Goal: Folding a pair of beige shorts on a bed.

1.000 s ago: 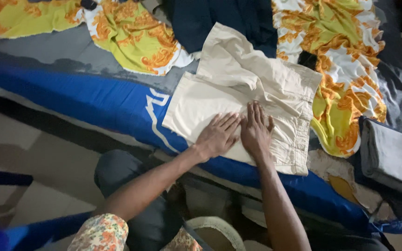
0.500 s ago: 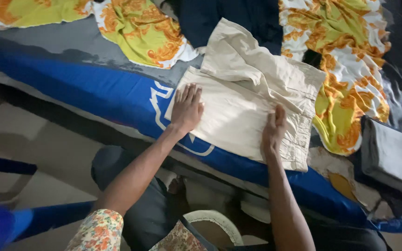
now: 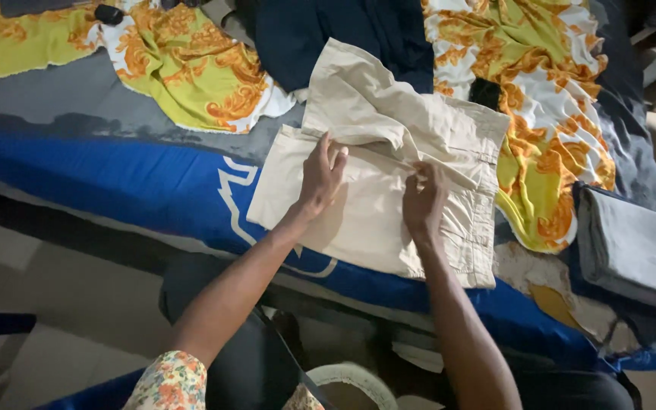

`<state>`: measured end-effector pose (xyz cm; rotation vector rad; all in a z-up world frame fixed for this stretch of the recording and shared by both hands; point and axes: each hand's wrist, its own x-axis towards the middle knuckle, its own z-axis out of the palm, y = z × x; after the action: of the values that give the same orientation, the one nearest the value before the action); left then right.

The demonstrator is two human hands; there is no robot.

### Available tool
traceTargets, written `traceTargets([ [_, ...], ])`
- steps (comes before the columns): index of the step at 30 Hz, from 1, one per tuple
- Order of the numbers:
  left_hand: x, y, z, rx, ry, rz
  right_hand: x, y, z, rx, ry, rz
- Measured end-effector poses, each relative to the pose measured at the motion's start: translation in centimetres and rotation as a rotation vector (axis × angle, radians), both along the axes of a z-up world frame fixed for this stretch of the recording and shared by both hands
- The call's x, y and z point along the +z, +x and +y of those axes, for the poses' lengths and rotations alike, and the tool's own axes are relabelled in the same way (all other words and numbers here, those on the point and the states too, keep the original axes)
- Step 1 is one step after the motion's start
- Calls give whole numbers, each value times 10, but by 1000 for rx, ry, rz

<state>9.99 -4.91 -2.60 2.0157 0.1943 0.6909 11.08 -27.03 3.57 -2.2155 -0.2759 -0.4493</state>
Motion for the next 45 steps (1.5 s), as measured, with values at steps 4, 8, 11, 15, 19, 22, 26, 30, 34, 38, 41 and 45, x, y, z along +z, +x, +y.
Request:
traceTargets([
  [4, 12, 10, 8, -84, -182, -44, 5, 48, 3, -30, 85, -44],
  [8, 9, 19, 20, -73, 138, -112, -5, 103, -5, 1, 36, -236],
  [11, 22, 20, 19, -96, 337, -82, -16, 140, -20, -23, -54, -297],
  [15, 11, 29, 20, -46, 369, 46, -17, 170, -34, -77, -56, -188],
  [19, 13, 26, 20, -50, 313, 54, -30, 204, -52, -47, -176, -285],
  [22, 23, 23, 19, -74, 306, 90, -22, 215, -55, -19, -277, -339],
  [26, 28, 24, 17, -58, 314, 71, -8, 227, -56, 95, -350, -141],
  [30, 23, 25, 11, 13, 385, 24, 2, 230, -60, 128, -455, -155],
  [34, 33, 33, 5, 51, 428, 97, 10, 217, -65, 131, -316, -252],
  [38, 36, 37, 3, 26, 398, 94, 37, 182, -60, 184, -193, -294],
  [41, 45, 39, -6, -16, 313, 16, 55, 158, -63, 262, -234, -377],
  [45, 62, 37, -17, -159, 71, -227, 76, 103, -67, 313, -347, -378],
])
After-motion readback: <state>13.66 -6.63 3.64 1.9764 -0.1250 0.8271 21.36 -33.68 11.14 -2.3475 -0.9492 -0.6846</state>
